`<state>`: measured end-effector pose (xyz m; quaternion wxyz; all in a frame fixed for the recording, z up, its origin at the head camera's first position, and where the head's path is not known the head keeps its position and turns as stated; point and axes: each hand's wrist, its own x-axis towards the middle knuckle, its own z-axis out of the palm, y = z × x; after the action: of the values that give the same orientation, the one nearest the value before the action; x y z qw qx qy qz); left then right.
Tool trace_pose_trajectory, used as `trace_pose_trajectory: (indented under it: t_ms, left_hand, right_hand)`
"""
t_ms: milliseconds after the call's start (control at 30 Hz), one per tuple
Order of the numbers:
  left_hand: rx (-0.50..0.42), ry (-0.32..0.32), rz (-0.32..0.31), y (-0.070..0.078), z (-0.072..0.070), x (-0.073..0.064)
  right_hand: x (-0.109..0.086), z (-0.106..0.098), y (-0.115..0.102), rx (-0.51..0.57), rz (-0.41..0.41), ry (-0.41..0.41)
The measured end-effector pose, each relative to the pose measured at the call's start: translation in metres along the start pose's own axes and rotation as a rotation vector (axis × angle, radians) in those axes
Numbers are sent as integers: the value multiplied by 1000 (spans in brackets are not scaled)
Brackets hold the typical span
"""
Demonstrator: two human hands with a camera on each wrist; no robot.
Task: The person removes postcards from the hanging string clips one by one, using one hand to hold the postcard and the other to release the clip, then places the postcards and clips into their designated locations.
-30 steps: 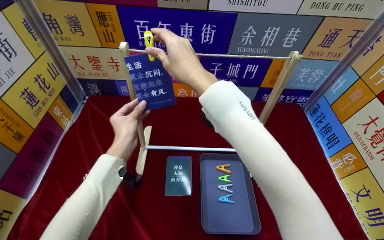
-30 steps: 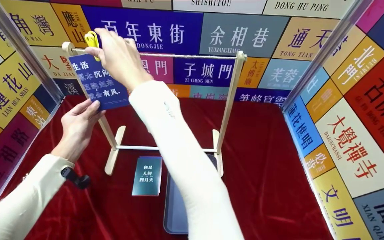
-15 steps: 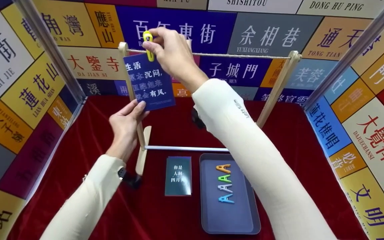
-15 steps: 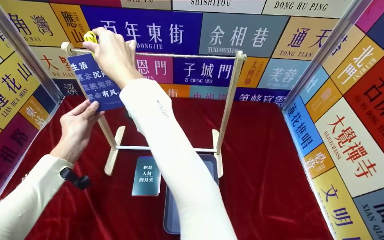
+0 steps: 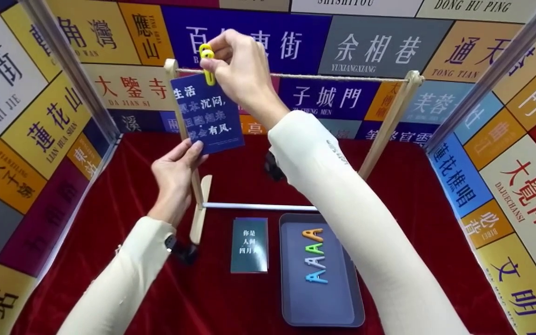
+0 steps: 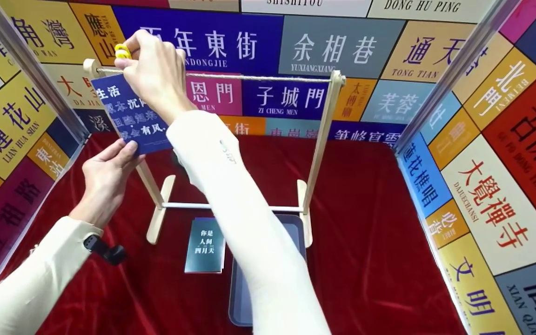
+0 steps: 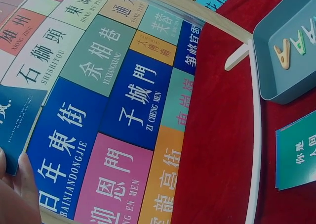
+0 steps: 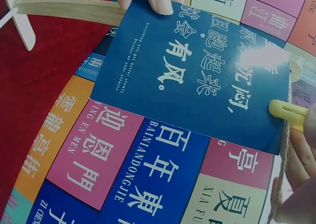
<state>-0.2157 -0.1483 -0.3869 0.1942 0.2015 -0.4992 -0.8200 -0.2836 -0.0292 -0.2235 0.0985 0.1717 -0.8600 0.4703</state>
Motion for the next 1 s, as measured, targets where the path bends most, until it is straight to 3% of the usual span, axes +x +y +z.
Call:
trace_pose_trajectory:
  t_ms: [300, 1000]
  left_hand:
    - [-2, -4, 2, -1, -1, -2]
    - [30, 25, -27, -2, -6, -11]
  right_hand:
    - [-1, -3, 5, 126, -85, 44]
    - [-14, -22, 8, 213, -153, 80]
